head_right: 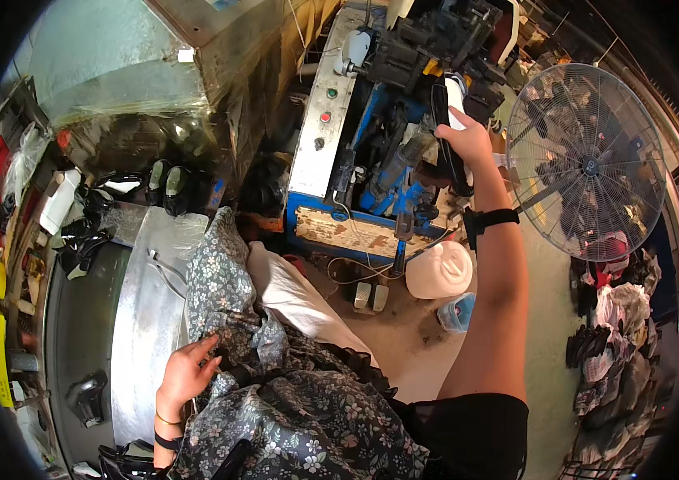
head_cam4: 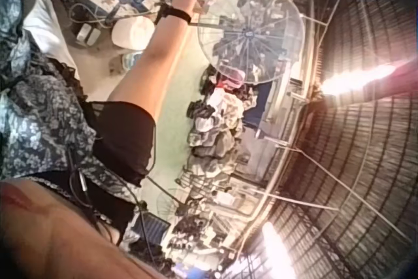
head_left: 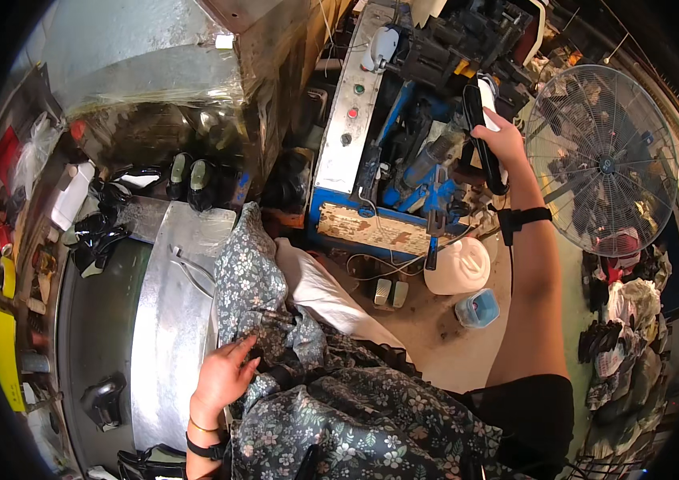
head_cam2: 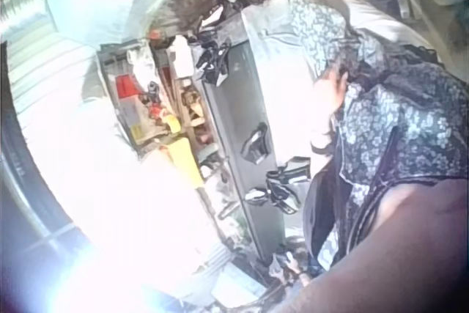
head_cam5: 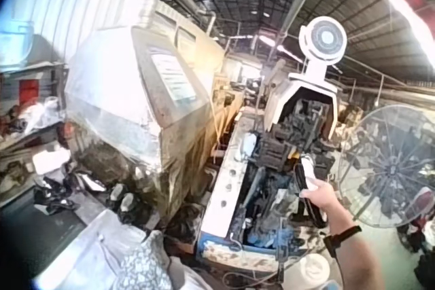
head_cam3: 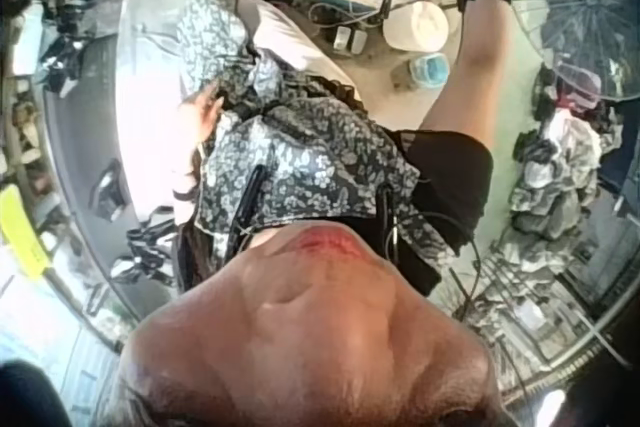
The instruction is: Trim and inspect the soles of black high-heeled shoes using a hand tool.
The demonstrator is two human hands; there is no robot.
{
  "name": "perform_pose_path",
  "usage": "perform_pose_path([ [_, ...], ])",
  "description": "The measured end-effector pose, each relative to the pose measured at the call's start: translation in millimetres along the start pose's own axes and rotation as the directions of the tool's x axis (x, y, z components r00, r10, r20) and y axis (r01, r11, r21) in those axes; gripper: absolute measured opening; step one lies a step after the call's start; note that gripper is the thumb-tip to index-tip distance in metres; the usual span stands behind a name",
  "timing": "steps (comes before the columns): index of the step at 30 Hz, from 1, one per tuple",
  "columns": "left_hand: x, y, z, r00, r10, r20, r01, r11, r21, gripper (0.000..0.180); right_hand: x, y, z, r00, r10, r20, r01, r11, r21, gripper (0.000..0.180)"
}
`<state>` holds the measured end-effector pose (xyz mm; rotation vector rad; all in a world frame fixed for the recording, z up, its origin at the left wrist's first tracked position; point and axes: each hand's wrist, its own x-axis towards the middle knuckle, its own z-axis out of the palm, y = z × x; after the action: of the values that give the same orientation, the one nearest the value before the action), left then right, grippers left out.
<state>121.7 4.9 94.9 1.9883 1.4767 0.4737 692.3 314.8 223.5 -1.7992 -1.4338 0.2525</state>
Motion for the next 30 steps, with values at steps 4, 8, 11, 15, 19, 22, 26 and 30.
perform_pose_path([
  [4,2.2,5.9,-11.6,1.000,-0.001,-0.010,0.000,0.997,-0.077,0.037,2.6,-13.7,-7.1,0.990,0.055,0.133,-0.053,0.998,-0.018,0.076],
  [8,20.7,36.0,-53.6,0.985,0.167,-0.042,-0.171,0.925,-0.338,0.037,0.3,-26.5,0.6,0.983,0.136,0.125,-0.127,0.989,-0.075,0.078],
  [11,32.7,72.6,-91.3,0.901,0.423,-0.099,-0.374,0.640,-0.671,0.038,8.1,-4.1,-8.1,0.991,0.108,0.078,-0.105,0.994,-0.038,0.078],
  [15,63.4,132.4,-100.4,0.529,0.776,-0.343,-0.454,-0.083,-0.887,0.052,1.6,15.9,-33.9,0.967,0.185,0.176,-0.209,0.970,0.123,0.075],
  [19,69.5,188.3,-100.1,0.420,0.851,-0.316,-0.293,-0.203,-0.934,0.050,5.2,-23.6,-4.8,0.966,0.132,0.224,-0.164,0.978,0.131,0.079],
  [22,59.0,226.3,-44.0,0.373,0.478,-0.795,-0.361,-0.714,-0.599,0.048,5.6,-9.1,-13.1,0.959,0.157,0.236,-0.190,0.973,0.127,0.077],
  [26,56.7,220.4,-45.7,0.391,0.525,-0.756,-0.322,-0.691,-0.647,0.048,-11.5,-40.2,2.0,0.950,0.197,0.242,-0.190,0.980,-0.051,0.081],
  [30,47.5,211.7,-45.6,0.374,0.585,-0.720,-0.265,-0.677,-0.687,0.047,-33.6,-23.2,46.6,0.993,-0.005,0.118,0.073,0.813,-0.577,0.097],
])
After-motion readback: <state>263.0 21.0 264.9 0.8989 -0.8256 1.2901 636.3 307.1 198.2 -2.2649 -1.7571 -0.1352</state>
